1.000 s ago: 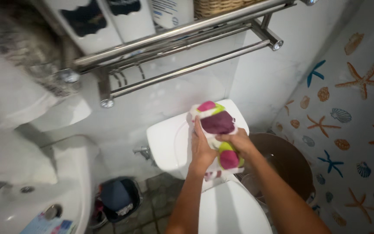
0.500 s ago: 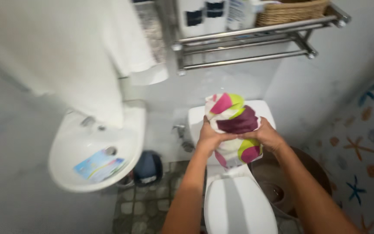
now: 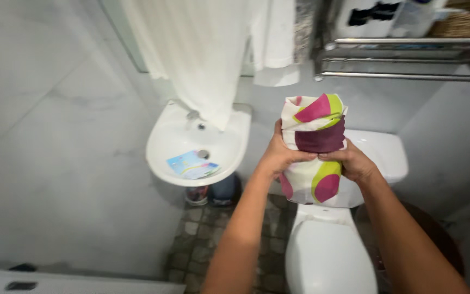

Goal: The person adjusts a shower curtain, then reorganizes bottles and a basket on a wall-mounted metal rack. They place a folded cloth on the sink, then scoop water from a bucket with a mug and pour it into the toilet bowl multiple times.

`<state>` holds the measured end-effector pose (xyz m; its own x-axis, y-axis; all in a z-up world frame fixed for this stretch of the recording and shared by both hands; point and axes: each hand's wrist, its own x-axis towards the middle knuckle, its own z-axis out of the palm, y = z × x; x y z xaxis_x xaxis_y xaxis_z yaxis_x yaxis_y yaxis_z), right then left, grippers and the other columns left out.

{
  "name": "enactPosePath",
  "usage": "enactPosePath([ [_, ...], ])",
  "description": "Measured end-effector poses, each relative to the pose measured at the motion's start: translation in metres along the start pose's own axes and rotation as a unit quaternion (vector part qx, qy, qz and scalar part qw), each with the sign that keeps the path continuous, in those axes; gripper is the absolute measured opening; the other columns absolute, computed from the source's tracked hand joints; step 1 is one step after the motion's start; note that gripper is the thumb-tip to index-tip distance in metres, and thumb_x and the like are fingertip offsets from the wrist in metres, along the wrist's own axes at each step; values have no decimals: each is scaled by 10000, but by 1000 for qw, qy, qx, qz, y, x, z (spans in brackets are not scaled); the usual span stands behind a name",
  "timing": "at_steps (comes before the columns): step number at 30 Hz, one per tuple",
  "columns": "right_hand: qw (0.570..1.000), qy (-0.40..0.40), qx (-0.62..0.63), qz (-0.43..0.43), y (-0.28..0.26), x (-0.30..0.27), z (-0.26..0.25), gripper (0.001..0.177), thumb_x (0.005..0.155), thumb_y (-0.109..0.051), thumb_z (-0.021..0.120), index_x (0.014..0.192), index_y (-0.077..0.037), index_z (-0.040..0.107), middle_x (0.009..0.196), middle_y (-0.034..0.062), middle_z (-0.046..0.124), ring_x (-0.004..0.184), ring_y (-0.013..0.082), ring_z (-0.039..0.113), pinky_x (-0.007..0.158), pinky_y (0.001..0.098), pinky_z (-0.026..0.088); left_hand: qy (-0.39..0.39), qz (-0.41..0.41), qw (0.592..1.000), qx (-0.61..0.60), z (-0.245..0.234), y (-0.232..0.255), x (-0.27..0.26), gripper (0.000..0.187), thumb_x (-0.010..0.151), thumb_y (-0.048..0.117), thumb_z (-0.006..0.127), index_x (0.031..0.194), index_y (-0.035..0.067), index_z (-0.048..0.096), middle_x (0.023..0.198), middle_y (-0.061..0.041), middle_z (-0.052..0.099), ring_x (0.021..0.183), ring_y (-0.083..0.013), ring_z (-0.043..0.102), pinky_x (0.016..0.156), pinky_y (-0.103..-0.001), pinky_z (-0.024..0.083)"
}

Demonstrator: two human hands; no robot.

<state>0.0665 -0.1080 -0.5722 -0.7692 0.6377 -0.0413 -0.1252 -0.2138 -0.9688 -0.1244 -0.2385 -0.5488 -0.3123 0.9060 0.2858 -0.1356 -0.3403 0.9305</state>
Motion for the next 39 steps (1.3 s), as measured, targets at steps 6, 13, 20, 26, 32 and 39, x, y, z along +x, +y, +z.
enactPosePath([
  [6,978,41,-201,39,-2,28,100,395,679,29,814,1067,37,745,978,112,777,896,243,716,835,387,580,90,18,952,292,-91,31,-41,1290,491,157,1005,1548,46,274,1484,-224,458,1369,-381,487,1160,-494,415],
  [13,829,38,-554,65,10,67,198,516,605,-116,887,1099,-50,752,976,149,797,939,290,744,871,384,560,45,127,754,643,-157,56,-77,1374,462,282,1004,1582,177,215,1650,-238,168,1526,-451,138,1102,-816,109],
  [20,656,7,-753,-59,40,108,247,368,639,-202,838,958,-57,723,892,171,740,899,367,707,817,465,561,-64,102,642,757,-191,72,-65,1198,543,234,928,1563,177,304,1538,-145,445,1506,-265,311,1129,-801,100],
  [26,640,-74,-752,-142,39,123,281,337,609,-168,786,935,-123,714,748,110,719,805,349,697,757,488,505,-55,-37,820,569,-248,67,-57,727,617,292,904,1244,98,593,965,-142,772,1029,-369,713,1116,-566,412],
  [32,626,-72,-770,-101,20,144,297,539,601,-183,873,1042,-79,582,954,137,691,922,374,675,782,468,504,11,-78,872,483,-263,30,-38,493,566,293,936,954,71,726,880,-185,755,899,-384,714,821,-466,555],
  [39,651,-50,-744,-144,12,176,247,523,631,-162,884,1069,-97,606,1003,108,697,975,353,678,828,473,488,-15,-87,869,488,-260,-4,39,494,589,266,927,1024,106,756,936,-170,754,943,-389,714,833,-473,563],
])
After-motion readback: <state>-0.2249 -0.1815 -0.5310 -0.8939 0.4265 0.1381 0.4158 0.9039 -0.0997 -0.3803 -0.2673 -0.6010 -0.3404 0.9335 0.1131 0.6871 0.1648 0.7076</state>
